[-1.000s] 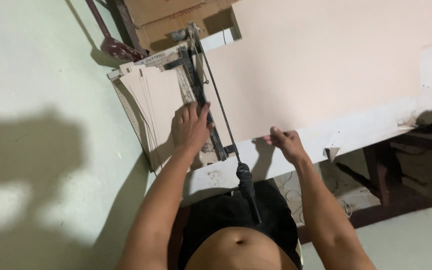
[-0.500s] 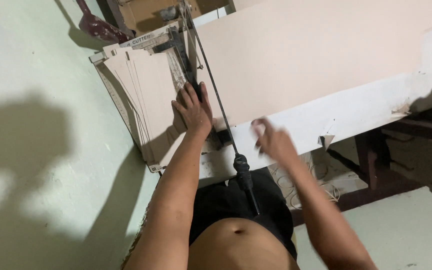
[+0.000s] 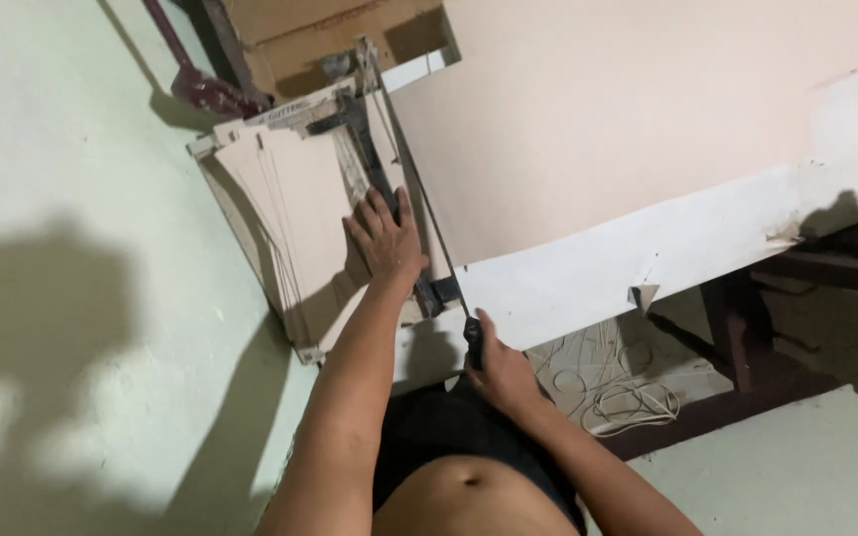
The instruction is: The person operates a manual paper cutter to trim large sheets of light-colored paper. They align the paper against the guide, pull down the cutting lever to slice the sheet, and then remove the cut pieces.
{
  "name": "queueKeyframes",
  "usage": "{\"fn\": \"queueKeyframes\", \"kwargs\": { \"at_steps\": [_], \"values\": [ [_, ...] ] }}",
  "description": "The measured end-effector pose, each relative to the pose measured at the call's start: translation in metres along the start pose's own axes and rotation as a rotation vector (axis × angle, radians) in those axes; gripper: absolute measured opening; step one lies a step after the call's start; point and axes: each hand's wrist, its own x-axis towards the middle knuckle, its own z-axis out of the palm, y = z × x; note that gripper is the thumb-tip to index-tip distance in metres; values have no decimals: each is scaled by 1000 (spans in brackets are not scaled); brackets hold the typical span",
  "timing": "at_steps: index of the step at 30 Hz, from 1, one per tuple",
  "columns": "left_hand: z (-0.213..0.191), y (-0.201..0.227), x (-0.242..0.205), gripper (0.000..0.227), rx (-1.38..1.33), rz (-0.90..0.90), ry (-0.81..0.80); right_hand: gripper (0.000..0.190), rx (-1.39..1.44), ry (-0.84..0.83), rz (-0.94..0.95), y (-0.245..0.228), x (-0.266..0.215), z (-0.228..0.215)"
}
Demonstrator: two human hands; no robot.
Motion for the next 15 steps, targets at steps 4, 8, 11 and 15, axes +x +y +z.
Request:
{"fn": "queueKeyframes", "kwargs": {
  "at_steps": [4, 8, 11, 15],
  "values": [
    [0, 7, -13, 111, 342, 233, 157, 101, 310, -105, 93, -64, -71, -117],
    [-19, 19, -31, 68, 673, 432, 81, 68, 630, -214, 145, -28, -26, -119],
    [-4, 6, -52, 36, 657, 637, 28, 71, 941, 140, 284, 63, 68, -68],
    [21, -38, -61, 10, 643, 829, -29, 109, 1357, 234, 435, 102, 119, -72]
  ]
}}
